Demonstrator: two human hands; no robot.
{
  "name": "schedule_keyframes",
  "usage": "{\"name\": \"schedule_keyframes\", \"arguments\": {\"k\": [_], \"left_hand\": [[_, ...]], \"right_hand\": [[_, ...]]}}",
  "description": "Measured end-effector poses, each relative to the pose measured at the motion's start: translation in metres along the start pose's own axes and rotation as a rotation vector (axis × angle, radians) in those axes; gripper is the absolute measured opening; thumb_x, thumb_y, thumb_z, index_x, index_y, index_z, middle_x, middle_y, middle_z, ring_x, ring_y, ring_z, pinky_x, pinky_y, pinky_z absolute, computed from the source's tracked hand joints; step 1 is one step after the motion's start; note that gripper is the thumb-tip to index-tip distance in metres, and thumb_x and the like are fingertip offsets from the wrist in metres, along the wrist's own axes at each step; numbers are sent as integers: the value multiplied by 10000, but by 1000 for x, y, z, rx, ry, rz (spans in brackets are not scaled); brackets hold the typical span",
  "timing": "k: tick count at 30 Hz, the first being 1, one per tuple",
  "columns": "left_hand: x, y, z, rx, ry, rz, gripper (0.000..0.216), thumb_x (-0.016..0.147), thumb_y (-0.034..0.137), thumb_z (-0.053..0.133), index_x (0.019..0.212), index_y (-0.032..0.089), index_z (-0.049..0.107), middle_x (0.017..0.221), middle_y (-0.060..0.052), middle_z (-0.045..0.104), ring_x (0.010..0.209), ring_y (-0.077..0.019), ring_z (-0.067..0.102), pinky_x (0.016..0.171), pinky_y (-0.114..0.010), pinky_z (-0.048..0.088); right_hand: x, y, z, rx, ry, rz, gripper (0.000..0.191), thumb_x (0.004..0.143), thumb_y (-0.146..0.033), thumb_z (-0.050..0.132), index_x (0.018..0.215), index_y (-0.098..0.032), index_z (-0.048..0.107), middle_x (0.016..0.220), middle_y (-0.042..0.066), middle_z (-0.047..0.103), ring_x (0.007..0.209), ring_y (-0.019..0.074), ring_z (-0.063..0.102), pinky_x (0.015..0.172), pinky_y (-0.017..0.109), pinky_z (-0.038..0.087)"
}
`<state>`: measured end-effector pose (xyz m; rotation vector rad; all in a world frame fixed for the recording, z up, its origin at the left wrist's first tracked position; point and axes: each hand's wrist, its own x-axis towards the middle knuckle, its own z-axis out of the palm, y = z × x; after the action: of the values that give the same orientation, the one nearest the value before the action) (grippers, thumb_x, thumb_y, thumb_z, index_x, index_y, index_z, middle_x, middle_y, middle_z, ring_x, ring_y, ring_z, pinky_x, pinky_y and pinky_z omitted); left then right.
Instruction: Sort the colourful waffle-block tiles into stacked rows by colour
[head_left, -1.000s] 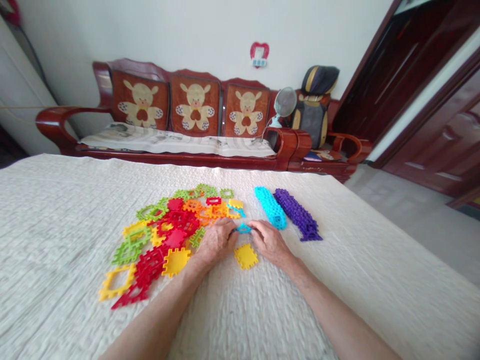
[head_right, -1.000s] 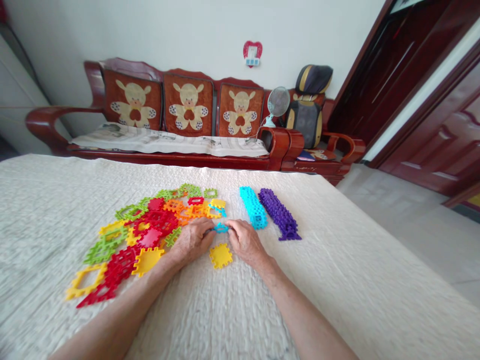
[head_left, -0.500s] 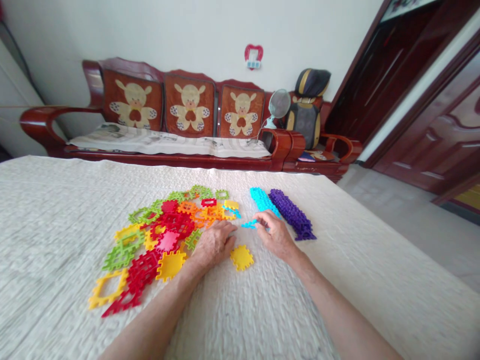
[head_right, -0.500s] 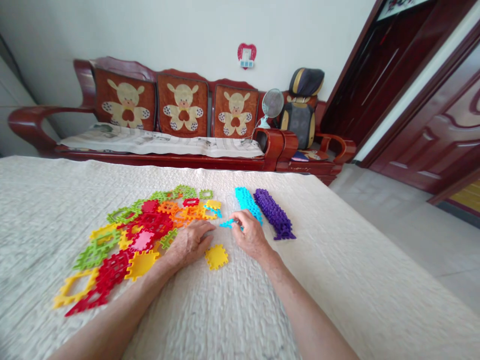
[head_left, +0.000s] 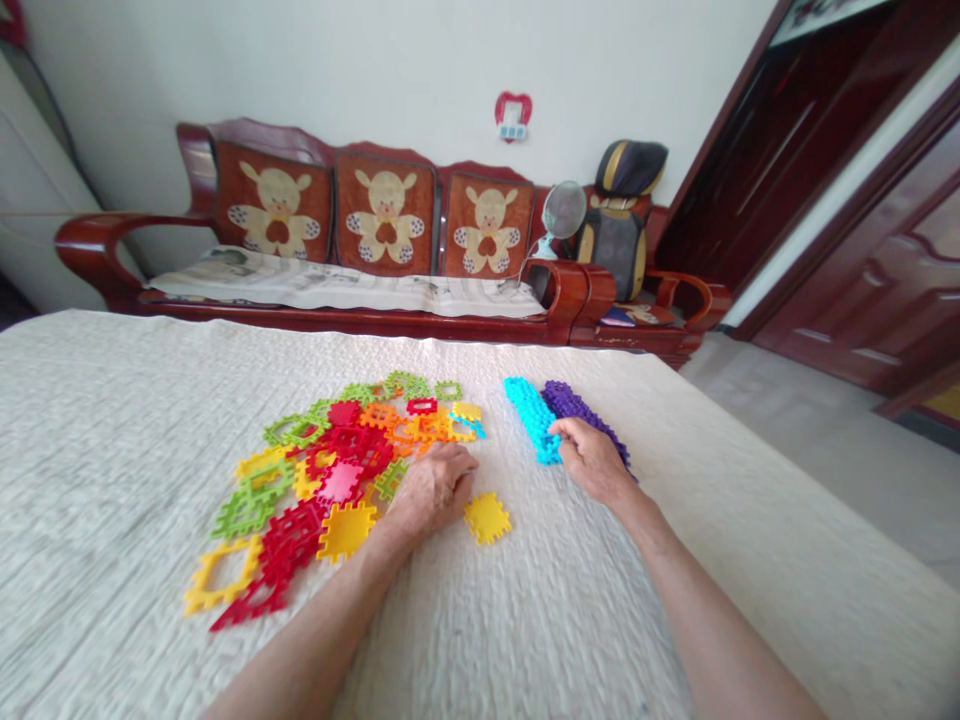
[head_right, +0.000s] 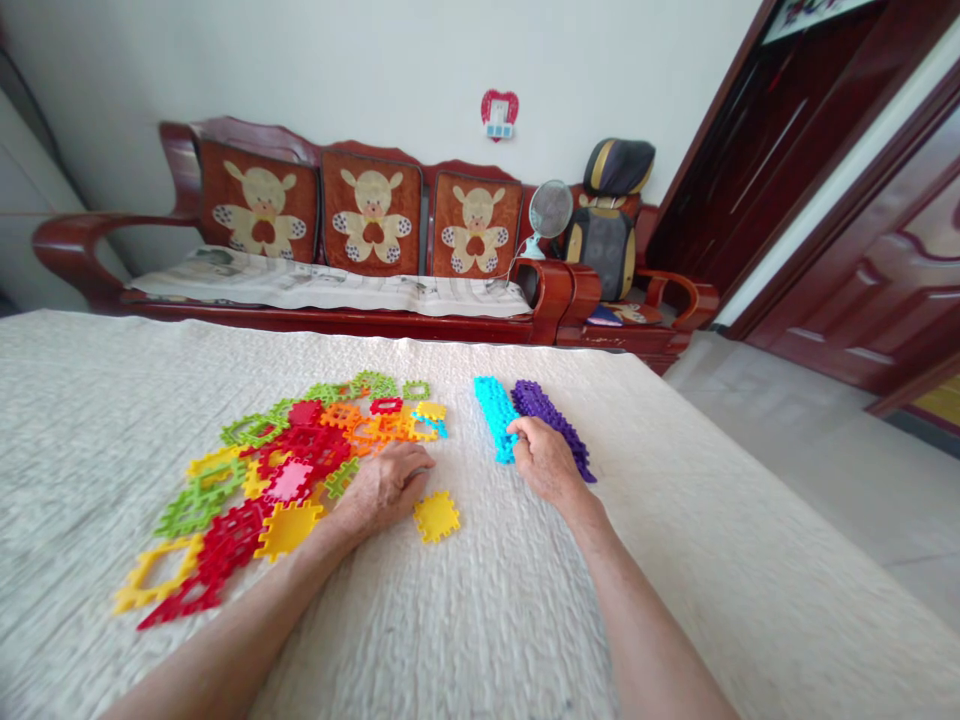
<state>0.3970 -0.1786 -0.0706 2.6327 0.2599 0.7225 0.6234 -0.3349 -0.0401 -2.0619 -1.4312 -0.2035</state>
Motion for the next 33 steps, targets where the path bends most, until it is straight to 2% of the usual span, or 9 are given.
{"name": "schedule_keyframes", "arguments": {"k": [4,8,12,18,23,28,33], "left_hand": [[0,0,0,-6,10,7,215,840,133,456,889,194,656,883,-46,658,920,-162,608,855,-302,491],[0,1,0,-10,6,-17,219,849,131,438,864,190,649,869,-44,652,907,-162,600,838,-293,487],[1,0,2,33,25,-72,233,857,118,411,861,181,635,858,-49,647,874,-169,587,817,-297,478],[0,0,7,126,13,-145,231,867,120,394,840,185,614,877,-62,624,895,-186,560,821,-307,471],[1,6,0,115,-13,-152,227,874,125,387,840,181,605,876,-71,619,884,-190,561,832,-320,470],[3,9,-6,101,-24,-166,234,857,111,394,903,177,613,921,-77,632,903,-195,567,852,-322,473],[4,8,-3,118,-29,-177,231,851,110,402,907,171,617,947,-84,639,937,-206,563,871,-335,476]], "right_hand": [[0,-5,1,-109,86,-85,312,761,-95,423,978,-175,632,987,89,647,945,213,594,879,349,451],[-3,-19,11,-76,125,-149,232,819,-141,455,963,-191,630,965,86,640,946,225,589,887,371,457],[-12,-42,28,-25,85,-225,224,858,-150,448,982,-203,628,948,77,640,931,216,591,876,370,469],[-24,-71,53,45,-19,-312,280,869,-126,436,1082,-195,604,1060,99,633,1035,225,577,927,399,471],[-1,-69,75,124,5,-147,254,859,-191,459,1080,-188,585,1023,95,656,942,207,623,837,380,516],[44,-71,97,15,25,5,252,790,-368,583,960,-184,596,921,87,666,846,211,623,783,368,506],[63,-75,106,36,-21,50,187,746,-312,598,894,-197,594,854,50,669,783,183,623,746,325,494]]}}
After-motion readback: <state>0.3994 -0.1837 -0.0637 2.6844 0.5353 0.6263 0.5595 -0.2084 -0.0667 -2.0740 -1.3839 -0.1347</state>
